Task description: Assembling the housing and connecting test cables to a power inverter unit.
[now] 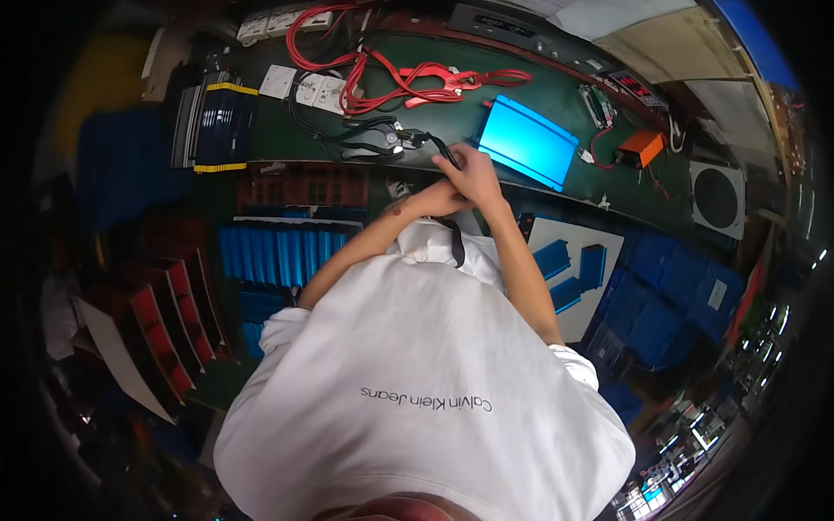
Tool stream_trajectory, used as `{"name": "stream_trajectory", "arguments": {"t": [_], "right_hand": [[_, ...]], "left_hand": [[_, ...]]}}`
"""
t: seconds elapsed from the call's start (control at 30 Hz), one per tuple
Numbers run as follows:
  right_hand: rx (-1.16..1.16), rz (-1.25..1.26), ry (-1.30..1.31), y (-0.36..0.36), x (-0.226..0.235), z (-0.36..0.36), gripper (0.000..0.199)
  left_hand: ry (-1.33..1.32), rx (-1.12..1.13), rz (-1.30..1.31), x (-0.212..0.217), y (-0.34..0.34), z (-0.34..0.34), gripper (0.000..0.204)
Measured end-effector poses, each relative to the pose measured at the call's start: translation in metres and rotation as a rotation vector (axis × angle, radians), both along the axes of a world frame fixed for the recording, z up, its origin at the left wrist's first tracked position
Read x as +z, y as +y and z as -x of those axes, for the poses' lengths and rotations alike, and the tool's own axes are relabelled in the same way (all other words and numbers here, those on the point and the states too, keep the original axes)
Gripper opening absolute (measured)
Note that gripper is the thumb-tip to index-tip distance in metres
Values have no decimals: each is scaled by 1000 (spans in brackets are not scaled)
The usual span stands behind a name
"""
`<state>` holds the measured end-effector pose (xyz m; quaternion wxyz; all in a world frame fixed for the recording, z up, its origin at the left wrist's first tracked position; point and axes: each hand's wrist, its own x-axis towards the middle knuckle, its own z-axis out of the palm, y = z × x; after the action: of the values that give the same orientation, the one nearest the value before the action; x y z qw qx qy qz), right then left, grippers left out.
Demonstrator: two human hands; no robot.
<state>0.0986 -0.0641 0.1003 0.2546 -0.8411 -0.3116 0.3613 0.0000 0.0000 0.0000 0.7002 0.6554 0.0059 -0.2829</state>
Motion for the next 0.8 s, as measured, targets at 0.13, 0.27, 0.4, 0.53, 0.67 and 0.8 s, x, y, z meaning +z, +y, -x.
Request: {"name": "stream_trajectory", "arguments": {"t": [0.13, 0.27, 0.4, 0.53, 0.67, 0.8], "right_hand": [[-251, -443, -235, -44, 10, 8, 42], [-167, -247, -60, -82, 26, -23, 61], [-253, -241, -163, -84, -3, -32, 41], [-445, -393, -205, -63, -36, -47, 29], [-573, -547, -42, -38, -83, -64, 29], [-603, -614, -174, -23, -108, -64, 27]], "left_hand": [[-198, 557, 172, 26, 2, 1, 27], [-212, 901, 418, 53, 5, -43, 17], [-132, 676, 213, 66, 10, -61, 30], [-308, 906, 117, 16, 15, -46, 39], [-312, 821, -264, -50, 19, -42, 25], [-425, 895, -390, -92, 17, -60, 24]]}}
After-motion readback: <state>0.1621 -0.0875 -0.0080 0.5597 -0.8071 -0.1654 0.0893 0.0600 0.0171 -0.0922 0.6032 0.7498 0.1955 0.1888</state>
